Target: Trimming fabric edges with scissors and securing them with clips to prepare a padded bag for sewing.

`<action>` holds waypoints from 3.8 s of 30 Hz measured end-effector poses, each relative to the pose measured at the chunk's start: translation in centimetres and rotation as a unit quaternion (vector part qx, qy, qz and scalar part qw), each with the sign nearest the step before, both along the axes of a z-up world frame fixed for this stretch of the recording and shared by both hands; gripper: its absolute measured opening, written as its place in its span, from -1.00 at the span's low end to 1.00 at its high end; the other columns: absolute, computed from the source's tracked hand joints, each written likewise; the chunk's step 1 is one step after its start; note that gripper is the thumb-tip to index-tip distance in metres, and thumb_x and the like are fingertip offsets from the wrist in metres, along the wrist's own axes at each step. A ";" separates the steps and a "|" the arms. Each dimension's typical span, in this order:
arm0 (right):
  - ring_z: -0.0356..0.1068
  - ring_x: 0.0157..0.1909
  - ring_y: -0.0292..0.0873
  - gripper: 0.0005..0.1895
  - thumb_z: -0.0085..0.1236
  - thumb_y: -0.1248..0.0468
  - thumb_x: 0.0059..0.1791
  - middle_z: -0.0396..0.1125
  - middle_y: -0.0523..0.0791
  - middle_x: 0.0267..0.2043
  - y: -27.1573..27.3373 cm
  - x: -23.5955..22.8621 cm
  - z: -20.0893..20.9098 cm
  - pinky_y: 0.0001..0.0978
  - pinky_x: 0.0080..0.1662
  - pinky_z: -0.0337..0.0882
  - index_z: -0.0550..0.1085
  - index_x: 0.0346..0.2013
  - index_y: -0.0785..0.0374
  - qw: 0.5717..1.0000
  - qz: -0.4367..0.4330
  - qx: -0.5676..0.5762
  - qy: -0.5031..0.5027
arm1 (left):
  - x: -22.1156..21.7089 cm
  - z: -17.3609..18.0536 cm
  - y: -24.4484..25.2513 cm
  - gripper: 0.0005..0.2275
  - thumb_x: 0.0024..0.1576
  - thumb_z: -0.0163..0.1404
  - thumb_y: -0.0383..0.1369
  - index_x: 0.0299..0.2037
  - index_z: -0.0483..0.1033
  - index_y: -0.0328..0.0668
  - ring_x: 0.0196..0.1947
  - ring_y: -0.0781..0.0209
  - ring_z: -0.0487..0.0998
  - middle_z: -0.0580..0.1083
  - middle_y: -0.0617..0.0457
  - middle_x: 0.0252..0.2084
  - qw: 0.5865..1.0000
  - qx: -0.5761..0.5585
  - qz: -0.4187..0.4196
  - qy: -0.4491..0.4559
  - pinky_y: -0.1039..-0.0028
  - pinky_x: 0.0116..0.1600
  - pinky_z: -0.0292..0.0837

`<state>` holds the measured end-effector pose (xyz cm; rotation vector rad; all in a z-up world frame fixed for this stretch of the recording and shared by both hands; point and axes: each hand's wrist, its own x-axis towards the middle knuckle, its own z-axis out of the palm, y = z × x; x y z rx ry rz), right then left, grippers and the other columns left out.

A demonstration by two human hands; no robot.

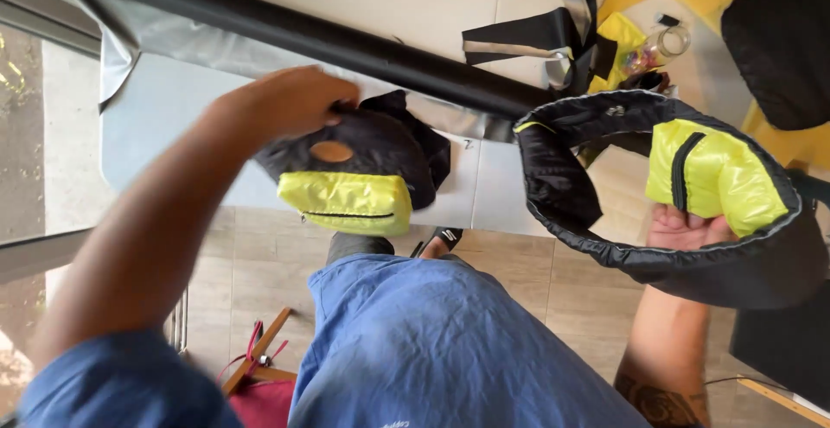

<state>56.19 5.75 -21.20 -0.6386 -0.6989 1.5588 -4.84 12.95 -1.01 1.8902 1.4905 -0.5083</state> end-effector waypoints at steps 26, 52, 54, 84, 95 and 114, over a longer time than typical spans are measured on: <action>0.09 -0.44 -0.57 -0.63 0.37 -0.26 -0.06 0.29 -0.55 -0.40 -6.8 -20.5 12.9 -0.80 -0.32 0.11 0.44 -0.40 -0.19 0.976 -0.110 -0.073 -0.172 | -7.7 -25.2 -12.1 -0.74 0.15 0.14 -0.40 0.04 0.54 -0.25 -0.07 0.10 0.61 0.59 -0.04 -0.03 0.846 0.186 0.359 -0.348 0.33 0.01 0.59; 0.54 -0.28 -0.38 -0.49 -0.09 -0.12 0.24 0.50 -0.37 -0.28 -6.0 -15.6 9.3 -0.57 -0.11 0.48 0.66 -0.19 0.15 0.980 0.118 0.057 0.151 | 16.8 -19.5 5.0 -0.20 0.00 0.36 -0.18 0.42 0.14 0.03 0.33 -0.03 0.36 0.46 -0.08 0.22 0.947 0.203 -0.003 -0.250 -0.01 0.49 -0.06; 0.39 -0.53 -0.37 -0.51 -0.08 -0.10 0.21 0.36 -0.25 -0.61 -6.6 -18.1 12.1 -0.58 -0.27 0.47 0.51 -0.46 0.09 0.988 0.096 0.106 0.050 | 17.0 -20.7 4.9 -0.36 -0.09 0.41 -0.15 0.19 0.42 -0.05 0.11 -0.04 0.50 0.49 0.01 0.07 0.932 0.252 0.006 -0.261 0.04 0.36 0.19; 0.16 -0.67 -0.22 -0.90 0.31 0.43 -0.10 0.23 -0.12 -0.65 -2.7 -25.9 19.9 -0.43 -0.52 0.31 0.52 -0.45 0.38 0.870 0.173 0.316 -0.335 | 4.9 -6.2 -14.6 -0.50 0.41 -0.39 -0.27 -0.22 0.63 -0.52 -0.65 0.12 0.38 0.31 -0.05 -0.56 0.598 0.691 -0.137 -0.382 0.26 -0.24 0.60; 0.34 -0.54 -0.18 -0.79 0.45 0.39 -0.19 0.36 -0.05 -0.49 -2.7 -25.8 18.3 -0.35 -0.41 0.45 0.58 -0.36 0.42 0.871 0.196 0.337 -0.300 | 6.3 -0.4 -15.4 -0.16 0.23 -0.39 0.30 0.31 0.32 -0.45 0.27 -0.35 0.41 0.39 -0.35 0.20 0.721 0.418 -0.007 -0.553 -0.17 0.44 0.08; 0.32 -0.52 0.07 -0.88 0.10 0.53 -0.04 0.27 0.12 -0.41 -7.6 -26.0 24.4 -0.14 -0.49 0.42 0.36 -0.45 0.50 0.614 -0.146 0.591 -0.502 | 11.5 5.9 -14.5 -0.71 0.10 -0.08 -0.66 -0.57 0.18 -0.09 -0.62 0.26 0.11 0.09 0.14 -0.57 0.594 0.664 -0.159 -0.426 0.51 -0.50 0.03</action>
